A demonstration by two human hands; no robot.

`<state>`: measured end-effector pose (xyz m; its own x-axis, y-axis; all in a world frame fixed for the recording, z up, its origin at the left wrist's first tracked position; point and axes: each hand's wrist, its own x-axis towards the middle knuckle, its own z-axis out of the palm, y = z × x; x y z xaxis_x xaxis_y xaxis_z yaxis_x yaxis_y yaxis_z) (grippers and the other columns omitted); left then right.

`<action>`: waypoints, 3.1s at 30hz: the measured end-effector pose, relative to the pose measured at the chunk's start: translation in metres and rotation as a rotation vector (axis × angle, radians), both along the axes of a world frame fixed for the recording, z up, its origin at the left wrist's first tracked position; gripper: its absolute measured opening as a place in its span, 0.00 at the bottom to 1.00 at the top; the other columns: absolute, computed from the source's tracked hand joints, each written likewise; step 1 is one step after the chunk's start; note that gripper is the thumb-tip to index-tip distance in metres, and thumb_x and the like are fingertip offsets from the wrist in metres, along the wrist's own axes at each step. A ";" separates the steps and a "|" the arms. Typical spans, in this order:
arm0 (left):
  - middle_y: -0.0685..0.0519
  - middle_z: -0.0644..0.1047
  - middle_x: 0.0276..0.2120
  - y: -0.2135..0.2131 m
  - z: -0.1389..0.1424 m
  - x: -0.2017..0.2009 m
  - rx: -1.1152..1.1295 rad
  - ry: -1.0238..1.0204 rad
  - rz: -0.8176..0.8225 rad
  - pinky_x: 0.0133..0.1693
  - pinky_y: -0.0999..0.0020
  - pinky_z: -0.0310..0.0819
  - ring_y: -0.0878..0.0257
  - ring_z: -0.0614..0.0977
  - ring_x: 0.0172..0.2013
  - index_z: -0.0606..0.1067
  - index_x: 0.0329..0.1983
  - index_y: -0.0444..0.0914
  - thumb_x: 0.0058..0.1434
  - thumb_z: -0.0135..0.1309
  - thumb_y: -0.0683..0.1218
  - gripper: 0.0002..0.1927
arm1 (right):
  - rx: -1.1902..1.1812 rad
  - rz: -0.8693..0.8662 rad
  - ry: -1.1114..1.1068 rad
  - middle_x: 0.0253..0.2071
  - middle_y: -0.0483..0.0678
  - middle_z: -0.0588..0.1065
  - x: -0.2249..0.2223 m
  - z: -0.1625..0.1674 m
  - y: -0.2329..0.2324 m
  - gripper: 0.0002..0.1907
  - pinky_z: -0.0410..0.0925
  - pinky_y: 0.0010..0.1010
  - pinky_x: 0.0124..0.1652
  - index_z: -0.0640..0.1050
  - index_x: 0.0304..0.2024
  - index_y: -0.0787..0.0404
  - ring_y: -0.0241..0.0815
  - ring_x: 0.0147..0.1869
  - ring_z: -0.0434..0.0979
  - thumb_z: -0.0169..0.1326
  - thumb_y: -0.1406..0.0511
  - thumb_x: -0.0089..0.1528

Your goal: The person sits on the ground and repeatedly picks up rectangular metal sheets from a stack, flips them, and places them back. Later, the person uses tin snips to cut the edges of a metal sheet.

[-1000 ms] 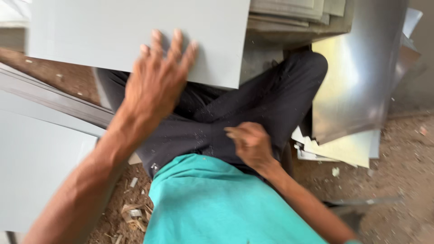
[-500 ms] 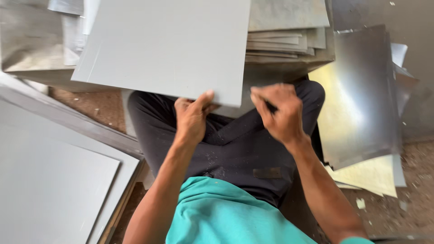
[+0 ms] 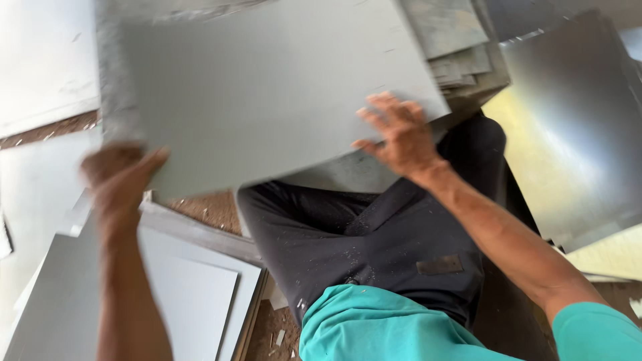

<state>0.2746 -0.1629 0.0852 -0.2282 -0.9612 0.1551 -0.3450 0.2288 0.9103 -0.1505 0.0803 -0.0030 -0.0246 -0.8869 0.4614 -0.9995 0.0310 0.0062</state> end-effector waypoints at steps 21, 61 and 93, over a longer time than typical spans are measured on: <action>0.45 0.83 0.46 0.319 -0.155 0.047 0.771 0.522 0.752 0.44 0.66 0.85 0.59 0.87 0.41 0.79 0.53 0.31 0.62 0.58 0.43 0.17 | 0.696 0.532 -1.108 0.57 0.62 0.76 0.348 -0.074 -0.045 0.31 0.75 0.38 0.52 0.72 0.62 0.67 0.53 0.58 0.80 0.60 0.59 0.61; 0.46 0.75 0.58 0.175 -0.034 -0.101 -0.569 -0.394 -0.209 0.62 0.51 0.64 0.49 0.74 0.61 0.73 0.61 0.40 0.51 0.69 0.51 0.34 | -0.326 0.350 -0.760 0.27 0.44 0.78 0.102 0.029 0.038 0.16 0.74 0.28 0.32 0.76 0.26 0.56 0.36 0.31 0.79 0.48 0.65 0.70; 0.39 0.77 0.54 0.326 -0.250 0.112 1.029 1.202 1.168 0.59 0.54 0.75 0.48 0.80 0.55 0.70 0.56 0.32 0.63 0.62 0.50 0.24 | 1.144 0.323 -0.928 0.62 0.73 0.66 0.428 -0.118 -0.027 0.49 0.62 0.48 0.66 0.52 0.70 0.79 0.63 0.66 0.71 0.58 0.55 0.60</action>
